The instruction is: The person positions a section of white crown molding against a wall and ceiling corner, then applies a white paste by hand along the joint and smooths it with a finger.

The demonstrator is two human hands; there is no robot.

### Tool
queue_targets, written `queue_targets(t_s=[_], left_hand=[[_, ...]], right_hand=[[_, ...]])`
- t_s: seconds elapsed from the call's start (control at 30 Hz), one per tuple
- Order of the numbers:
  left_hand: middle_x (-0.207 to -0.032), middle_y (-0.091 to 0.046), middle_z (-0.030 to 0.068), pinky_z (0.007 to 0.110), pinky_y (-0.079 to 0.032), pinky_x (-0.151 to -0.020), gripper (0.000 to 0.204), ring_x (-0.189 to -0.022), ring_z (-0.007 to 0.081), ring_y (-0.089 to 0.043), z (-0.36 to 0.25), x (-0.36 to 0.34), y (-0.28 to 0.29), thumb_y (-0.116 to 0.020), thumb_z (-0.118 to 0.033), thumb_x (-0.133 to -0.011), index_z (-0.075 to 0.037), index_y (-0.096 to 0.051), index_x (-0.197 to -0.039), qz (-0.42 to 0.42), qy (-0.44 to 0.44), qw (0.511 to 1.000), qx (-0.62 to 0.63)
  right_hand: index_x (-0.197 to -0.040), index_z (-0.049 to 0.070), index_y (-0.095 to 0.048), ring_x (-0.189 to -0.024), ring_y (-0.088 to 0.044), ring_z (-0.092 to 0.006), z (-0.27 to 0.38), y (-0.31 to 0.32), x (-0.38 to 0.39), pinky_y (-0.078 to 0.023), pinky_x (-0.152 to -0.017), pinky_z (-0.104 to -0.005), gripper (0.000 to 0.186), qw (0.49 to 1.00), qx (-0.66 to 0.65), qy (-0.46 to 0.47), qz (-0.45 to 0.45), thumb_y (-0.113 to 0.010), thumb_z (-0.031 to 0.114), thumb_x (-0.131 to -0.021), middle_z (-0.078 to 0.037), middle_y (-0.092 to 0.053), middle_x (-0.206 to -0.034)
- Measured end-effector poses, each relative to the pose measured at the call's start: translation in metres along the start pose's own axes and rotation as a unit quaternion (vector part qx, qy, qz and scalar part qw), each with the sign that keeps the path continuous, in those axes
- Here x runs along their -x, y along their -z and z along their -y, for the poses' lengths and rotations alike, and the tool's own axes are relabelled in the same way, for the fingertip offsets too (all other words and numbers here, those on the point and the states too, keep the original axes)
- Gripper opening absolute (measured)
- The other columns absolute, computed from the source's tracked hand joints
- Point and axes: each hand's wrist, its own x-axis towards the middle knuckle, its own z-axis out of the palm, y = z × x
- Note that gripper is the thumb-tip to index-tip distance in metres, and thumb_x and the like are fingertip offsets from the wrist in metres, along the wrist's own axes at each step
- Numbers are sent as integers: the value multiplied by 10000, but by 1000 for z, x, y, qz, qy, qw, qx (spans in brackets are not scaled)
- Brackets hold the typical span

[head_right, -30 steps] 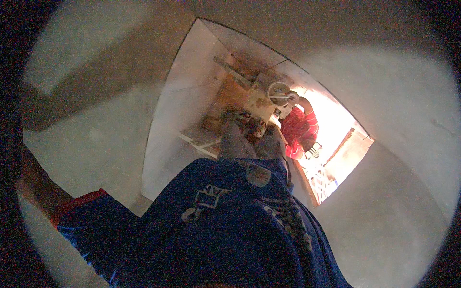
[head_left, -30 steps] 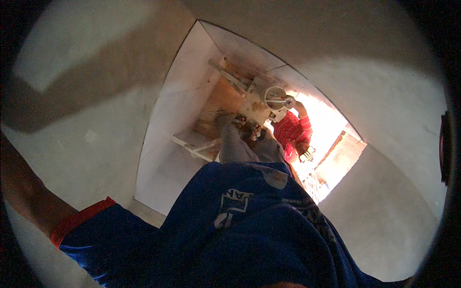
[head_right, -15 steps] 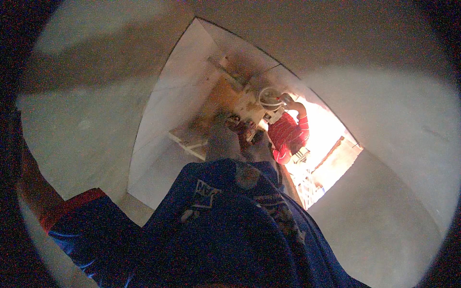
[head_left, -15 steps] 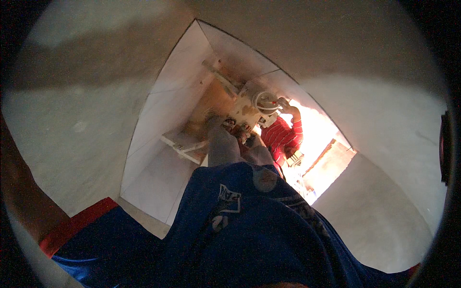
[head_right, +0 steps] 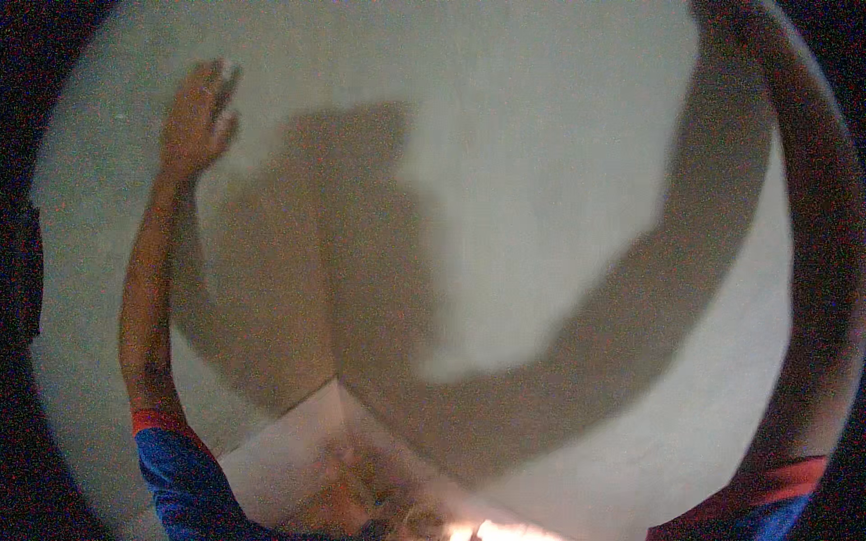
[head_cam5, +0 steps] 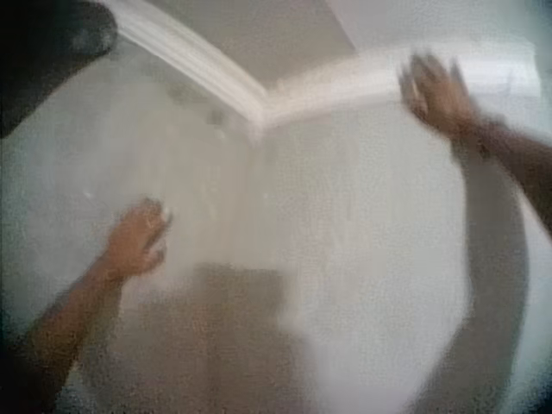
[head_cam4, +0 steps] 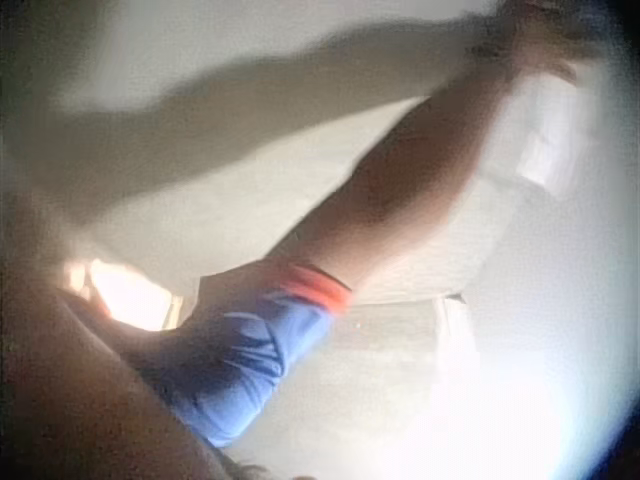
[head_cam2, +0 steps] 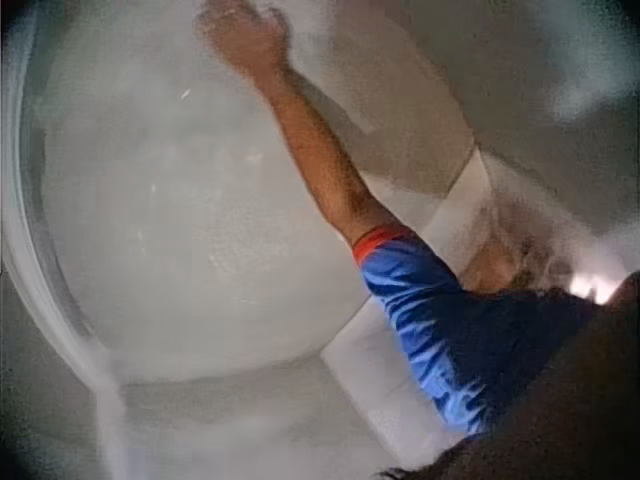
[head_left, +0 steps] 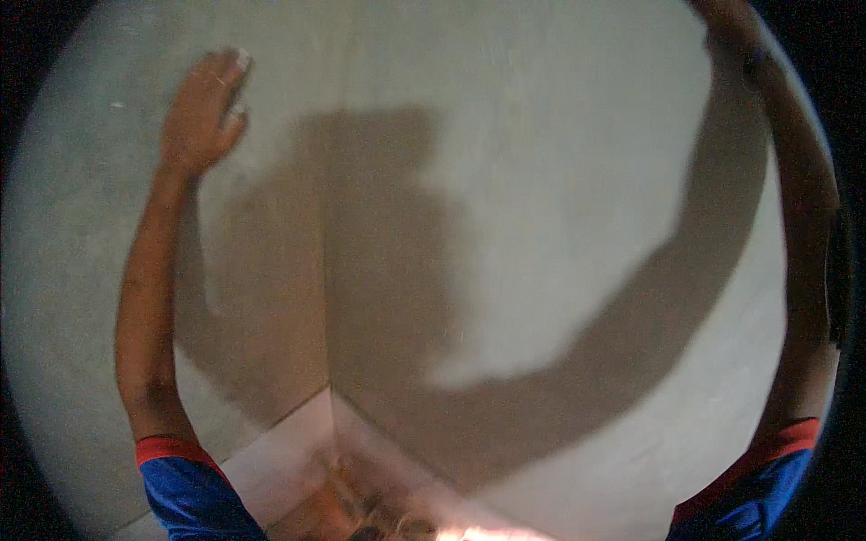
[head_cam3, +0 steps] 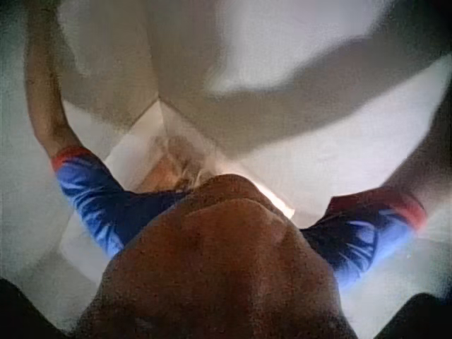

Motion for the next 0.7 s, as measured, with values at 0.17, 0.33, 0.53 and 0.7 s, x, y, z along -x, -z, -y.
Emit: queue_targets(t_s=[0.17, 0.33, 0.53, 0.7], left_hand=[[-1431, -421, 157, 464, -270, -1126, 651, -1335, 353, -363, -40, -25, -54, -666, -173, -771, -84, -445, -1377, -113, 93, 984, 101], [-1445, -389, 197, 461, -267, -1126, 678, -1336, 381, -347, -85, -123, -49, -680, -216, -791, -52, -416, -1394, -239, 154, 912, 296], [-1445, -340, 225, 465, -298, -1112, 767, -1336, 402, -328, -136, -279, -7, -688, -334, -779, 32, -392, -1384, -241, 235, 793, 508], [-1516, -226, 239, 428, -200, -1162, 832, -1407, 380, -202, -123, -362, -22, -657, -319, -811, 66, -261, -1434, -245, 306, 730, 560]], right_hand=[[-1479, 276, -306, -1447, -183, -239, -12, -82, -75, -181, -1102, -629, 555, 979, 194, 63, 9, -366, 512, -981, -27, -240, -1558], [-1468, 265, -328, -1443, -203, -263, -24, -79, -87, -232, -1070, -640, 557, 977, 19, 117, -175, -411, 500, -970, -56, -240, -1562], [-1466, 260, -334, -1451, -174, -272, -44, -65, -75, -205, -1074, -645, 570, 987, 87, 101, -87, -410, 518, -963, -69, -234, -1561], [-1456, 254, -353, -1451, -161, -302, -29, -61, -82, -198, -1073, -646, 582, 989, 78, 104, -68, -419, 539, -953, -92, -234, -1558]])
